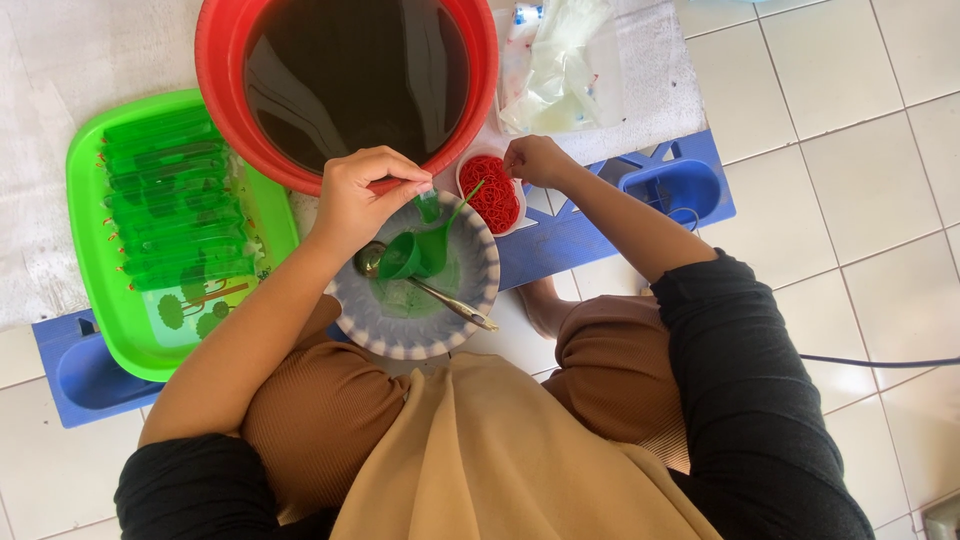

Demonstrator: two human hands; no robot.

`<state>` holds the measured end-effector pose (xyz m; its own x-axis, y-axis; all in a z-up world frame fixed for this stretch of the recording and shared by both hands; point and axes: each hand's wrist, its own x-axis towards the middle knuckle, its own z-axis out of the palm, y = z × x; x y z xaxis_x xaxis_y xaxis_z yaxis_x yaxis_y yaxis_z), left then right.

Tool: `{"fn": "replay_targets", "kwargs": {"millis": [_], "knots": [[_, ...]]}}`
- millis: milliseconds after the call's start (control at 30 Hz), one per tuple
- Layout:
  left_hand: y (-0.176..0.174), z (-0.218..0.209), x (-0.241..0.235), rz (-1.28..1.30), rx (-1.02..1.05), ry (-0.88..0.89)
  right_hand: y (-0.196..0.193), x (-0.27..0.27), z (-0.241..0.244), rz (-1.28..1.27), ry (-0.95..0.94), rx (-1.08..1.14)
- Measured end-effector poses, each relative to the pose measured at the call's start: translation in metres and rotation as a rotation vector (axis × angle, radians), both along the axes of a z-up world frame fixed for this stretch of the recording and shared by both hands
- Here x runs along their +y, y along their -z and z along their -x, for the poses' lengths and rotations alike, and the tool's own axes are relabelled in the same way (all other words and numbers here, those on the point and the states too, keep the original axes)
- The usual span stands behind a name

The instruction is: Filling small plastic tubes with liquid using a funnel and sealing them with rubber bands

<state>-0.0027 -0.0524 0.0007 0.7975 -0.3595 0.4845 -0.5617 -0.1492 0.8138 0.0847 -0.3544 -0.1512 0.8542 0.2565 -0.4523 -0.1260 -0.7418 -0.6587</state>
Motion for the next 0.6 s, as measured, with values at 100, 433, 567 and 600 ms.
{"fn": "replay_targets", "kwargs": {"millis": [100, 433, 567, 600], "knots": [[0.002, 0.000, 0.000, -0.017, 0.010, -0.006, -0.001, 0.001, 0.000, -0.026, -0.030, -0.045], [-0.003, 0.002, 0.003, -0.026, 0.013, -0.019, -0.056, 0.013, -0.001, -0.173, 0.074, -0.160], [-0.012, 0.002, 0.006, -0.084, -0.079, -0.060, -0.113, 0.030, 0.012, -0.319, 0.088, -0.423], [-0.015, 0.003, 0.007, -0.097, -0.102, -0.084, -0.125, 0.035, 0.016, -0.438, 0.049, -0.452]]}}
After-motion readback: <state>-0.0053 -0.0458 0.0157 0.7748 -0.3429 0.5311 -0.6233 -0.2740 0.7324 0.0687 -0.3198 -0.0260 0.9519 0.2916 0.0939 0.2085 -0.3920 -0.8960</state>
